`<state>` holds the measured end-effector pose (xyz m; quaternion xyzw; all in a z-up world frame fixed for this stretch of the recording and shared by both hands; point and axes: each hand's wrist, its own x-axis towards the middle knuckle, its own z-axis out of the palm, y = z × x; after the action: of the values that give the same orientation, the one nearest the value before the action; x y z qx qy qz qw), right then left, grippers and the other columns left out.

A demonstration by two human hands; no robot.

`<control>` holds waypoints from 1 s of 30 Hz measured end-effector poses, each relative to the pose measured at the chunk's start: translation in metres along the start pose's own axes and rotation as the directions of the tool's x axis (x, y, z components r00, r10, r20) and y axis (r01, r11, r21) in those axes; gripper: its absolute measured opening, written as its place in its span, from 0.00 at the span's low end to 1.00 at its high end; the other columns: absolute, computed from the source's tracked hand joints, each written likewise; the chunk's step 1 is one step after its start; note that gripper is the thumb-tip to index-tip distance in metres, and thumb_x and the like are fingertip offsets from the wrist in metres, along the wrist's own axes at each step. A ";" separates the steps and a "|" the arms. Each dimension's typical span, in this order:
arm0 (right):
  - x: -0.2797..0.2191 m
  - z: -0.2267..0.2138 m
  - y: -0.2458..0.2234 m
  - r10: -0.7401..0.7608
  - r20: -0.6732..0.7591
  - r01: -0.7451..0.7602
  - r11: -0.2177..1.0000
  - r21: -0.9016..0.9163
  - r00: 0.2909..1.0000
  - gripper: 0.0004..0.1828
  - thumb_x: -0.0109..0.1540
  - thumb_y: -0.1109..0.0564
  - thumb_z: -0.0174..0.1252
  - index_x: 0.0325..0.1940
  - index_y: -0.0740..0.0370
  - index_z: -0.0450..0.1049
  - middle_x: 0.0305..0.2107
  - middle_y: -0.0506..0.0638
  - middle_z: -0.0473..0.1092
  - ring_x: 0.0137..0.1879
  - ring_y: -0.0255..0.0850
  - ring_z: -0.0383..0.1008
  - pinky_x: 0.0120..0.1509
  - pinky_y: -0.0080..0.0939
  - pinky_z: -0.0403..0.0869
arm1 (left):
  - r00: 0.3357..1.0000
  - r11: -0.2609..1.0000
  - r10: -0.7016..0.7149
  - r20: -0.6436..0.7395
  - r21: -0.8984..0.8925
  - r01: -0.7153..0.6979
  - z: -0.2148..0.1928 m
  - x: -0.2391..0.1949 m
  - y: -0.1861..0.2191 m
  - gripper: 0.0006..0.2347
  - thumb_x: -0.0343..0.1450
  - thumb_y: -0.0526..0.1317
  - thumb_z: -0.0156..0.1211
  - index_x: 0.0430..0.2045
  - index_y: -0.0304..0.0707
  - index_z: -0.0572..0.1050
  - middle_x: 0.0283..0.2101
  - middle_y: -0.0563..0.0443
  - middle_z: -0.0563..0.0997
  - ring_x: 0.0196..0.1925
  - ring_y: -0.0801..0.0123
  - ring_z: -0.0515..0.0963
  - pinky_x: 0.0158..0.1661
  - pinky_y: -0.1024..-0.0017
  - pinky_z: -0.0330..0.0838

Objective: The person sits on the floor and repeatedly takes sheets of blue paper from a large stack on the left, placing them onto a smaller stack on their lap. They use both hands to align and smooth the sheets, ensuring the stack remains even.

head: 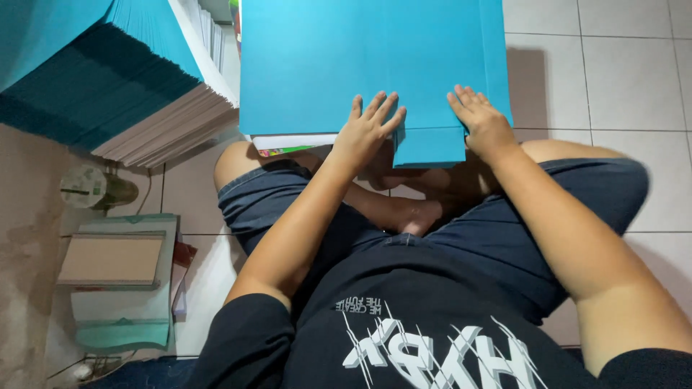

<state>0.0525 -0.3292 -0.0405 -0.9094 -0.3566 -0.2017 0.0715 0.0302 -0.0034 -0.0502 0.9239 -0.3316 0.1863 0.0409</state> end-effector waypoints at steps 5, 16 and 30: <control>0.035 -0.036 -0.011 0.144 0.381 -0.118 0.989 -0.091 0.913 0.54 0.48 0.77 0.47 0.80 0.57 0.56 0.76 0.54 0.55 0.78 0.50 0.57 0.61 0.55 0.72 | 0.999 1.000 0.005 0.035 0.007 -0.005 -0.004 0.005 -0.007 0.30 0.72 0.37 0.66 0.70 0.51 0.60 0.74 0.42 0.58 0.75 0.49 0.60 0.65 0.35 0.58; 0.036 -0.030 -0.015 0.191 0.535 -0.117 0.979 -0.169 0.823 0.61 0.52 0.70 0.67 0.84 0.61 0.43 0.80 0.56 0.42 0.82 0.51 0.47 0.55 0.61 0.79 | 0.998 0.998 0.031 0.058 0.056 -0.034 -0.007 0.007 -0.013 0.34 0.71 0.29 0.66 0.72 0.47 0.56 0.75 0.39 0.54 0.76 0.47 0.54 0.65 0.36 0.57; 0.028 0.005 -0.020 0.008 -0.173 -0.076 0.918 -0.390 0.985 0.26 0.71 0.64 0.47 0.74 0.58 0.68 0.66 0.57 0.69 0.66 0.51 0.77 0.65 0.47 0.76 | 0.999 0.999 0.028 0.037 0.014 -0.029 -0.014 0.012 -0.015 0.34 0.69 0.27 0.58 0.72 0.48 0.57 0.75 0.42 0.58 0.76 0.49 0.58 0.63 0.36 0.59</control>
<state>0.0593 -0.2952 -0.0337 -0.8924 -0.2814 -0.3436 -0.0793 0.0435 0.0042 -0.0316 0.9226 -0.3440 0.1725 0.0253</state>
